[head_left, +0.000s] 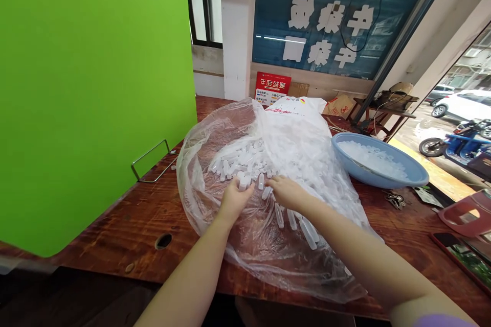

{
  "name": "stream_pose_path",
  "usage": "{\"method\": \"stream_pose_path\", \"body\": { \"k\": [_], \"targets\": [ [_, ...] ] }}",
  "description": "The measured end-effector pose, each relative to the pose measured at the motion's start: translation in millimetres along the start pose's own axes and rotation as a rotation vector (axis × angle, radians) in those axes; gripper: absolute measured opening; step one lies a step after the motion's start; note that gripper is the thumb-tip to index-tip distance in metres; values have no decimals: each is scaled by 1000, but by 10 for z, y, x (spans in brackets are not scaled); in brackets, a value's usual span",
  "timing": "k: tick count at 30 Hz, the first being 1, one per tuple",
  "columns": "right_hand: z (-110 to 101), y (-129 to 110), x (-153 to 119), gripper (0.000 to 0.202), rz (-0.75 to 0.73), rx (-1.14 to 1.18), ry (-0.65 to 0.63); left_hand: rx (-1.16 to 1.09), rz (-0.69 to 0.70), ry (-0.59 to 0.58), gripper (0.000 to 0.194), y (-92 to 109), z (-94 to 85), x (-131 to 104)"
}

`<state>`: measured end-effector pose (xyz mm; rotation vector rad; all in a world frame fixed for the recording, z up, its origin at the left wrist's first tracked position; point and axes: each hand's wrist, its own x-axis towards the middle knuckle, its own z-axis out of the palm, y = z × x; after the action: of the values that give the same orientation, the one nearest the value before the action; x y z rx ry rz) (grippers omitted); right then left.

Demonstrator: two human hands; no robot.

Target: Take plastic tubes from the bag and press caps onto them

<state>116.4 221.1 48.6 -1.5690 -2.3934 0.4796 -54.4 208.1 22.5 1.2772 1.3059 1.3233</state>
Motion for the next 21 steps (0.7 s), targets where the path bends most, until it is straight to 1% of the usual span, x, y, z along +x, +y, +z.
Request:
{"method": "stream_pose_path", "body": {
  "k": [2,4,6,8,10,12,14,18,21],
  "targets": [
    [64,-38,87,25,-74,-10,-78,-45,-53,87,24,-38,-33,67],
    [119,-73,124,22,-112,-1,-111,-98,-94,161,25,-68,-59,115],
    [134,-91,132,22,-125,30,-95,-167,-119,210,20,-80,-66,137],
    [115,-91,134,22,-116,97,-31,-255,-132,219,16,-67,-46,127],
    [92,-84,147,21,-92,207,51,-358,-146,182,16,-34,-6,89],
    [95,-82,177,24,-79,342,109,-456,-180,105,20,9,27,39],
    [130,-93,219,27,-83,467,139,-536,-233,17,26,53,26,-4],
    [202,-175,300,33,-75,619,168,-632,-333,-109,30,126,-88,-13],
    [171,-234,368,33,-47,629,138,-670,-382,-132,28,148,-175,28]
  ]
}}
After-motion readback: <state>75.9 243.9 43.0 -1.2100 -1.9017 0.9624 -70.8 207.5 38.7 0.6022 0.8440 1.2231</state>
